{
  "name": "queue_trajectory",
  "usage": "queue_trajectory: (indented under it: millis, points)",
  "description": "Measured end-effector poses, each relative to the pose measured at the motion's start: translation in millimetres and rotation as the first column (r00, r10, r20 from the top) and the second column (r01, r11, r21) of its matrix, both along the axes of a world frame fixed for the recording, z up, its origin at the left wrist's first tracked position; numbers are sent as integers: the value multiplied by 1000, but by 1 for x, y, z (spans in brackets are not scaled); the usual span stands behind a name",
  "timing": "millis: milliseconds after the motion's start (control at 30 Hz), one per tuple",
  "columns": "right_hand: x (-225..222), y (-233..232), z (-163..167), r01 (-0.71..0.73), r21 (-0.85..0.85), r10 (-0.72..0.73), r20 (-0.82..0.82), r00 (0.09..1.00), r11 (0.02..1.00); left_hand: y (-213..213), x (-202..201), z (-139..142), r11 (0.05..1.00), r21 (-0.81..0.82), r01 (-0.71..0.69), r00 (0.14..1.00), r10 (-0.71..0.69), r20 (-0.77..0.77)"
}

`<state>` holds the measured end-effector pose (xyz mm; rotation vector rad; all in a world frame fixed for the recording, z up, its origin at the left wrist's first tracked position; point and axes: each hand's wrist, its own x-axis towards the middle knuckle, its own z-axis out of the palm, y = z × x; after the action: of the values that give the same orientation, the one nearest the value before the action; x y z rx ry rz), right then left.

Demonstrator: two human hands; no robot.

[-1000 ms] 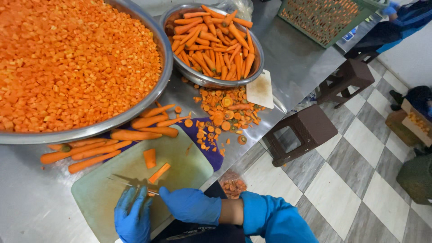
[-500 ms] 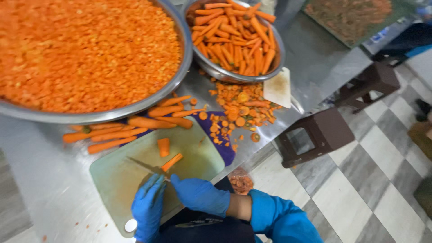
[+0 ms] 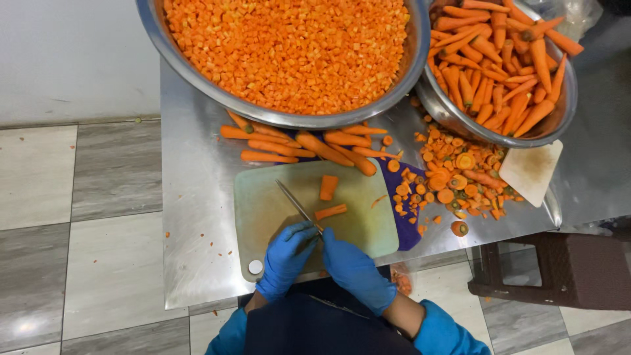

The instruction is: The person, wearing blue gloves, dices carrots on a cutting board with a knife at a stainless steel prep table. They take whole carrots from a bowl, trim and slice them into small pieces, and add the diced pieces to a large bowl already filled with diced carrots, with trimmings accumulating beside the board.

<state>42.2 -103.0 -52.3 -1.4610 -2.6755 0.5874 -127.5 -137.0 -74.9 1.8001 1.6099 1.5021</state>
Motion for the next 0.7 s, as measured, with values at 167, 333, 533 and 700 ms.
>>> queue_trajectory:
  millis: [167,333,533,700]
  points:
    - [-12,5,-1,24,12,-24,-41,999,1000,3,-6,5,998,37,-55,998,55,-10]
    - [4,32,4,78,-355,-151,-183,971,932,10,-28,15,940,-335,-65,953,158,259]
    - [25,35,8,29,-228,-70,-173,982,973,4,-37,37,944,-177,-279,953,250,-169]
    - [30,8,4,-34,-167,12,-130,991,985,-3,-55,52,964,-63,-260,940,238,-246]
